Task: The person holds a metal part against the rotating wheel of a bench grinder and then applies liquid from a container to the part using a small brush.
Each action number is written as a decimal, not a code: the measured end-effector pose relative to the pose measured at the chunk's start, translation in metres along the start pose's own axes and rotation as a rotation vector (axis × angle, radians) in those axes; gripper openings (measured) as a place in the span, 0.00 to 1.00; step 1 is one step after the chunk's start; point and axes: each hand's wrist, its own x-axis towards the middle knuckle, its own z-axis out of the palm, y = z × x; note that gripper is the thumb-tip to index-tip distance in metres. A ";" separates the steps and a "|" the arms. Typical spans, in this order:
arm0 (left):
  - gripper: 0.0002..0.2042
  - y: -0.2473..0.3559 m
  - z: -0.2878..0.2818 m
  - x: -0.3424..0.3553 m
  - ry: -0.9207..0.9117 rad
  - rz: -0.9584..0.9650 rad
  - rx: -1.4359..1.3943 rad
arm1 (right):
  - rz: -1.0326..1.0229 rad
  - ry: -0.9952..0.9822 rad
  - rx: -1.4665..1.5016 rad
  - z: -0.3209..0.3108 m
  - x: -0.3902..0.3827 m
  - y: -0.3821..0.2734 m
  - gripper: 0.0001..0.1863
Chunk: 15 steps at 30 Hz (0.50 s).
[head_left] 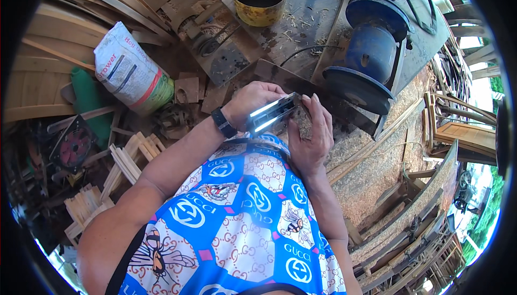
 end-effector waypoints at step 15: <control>0.07 -0.005 -0.004 0.004 -0.015 0.033 0.025 | -0.061 0.006 -0.104 -0.001 -0.001 -0.002 0.42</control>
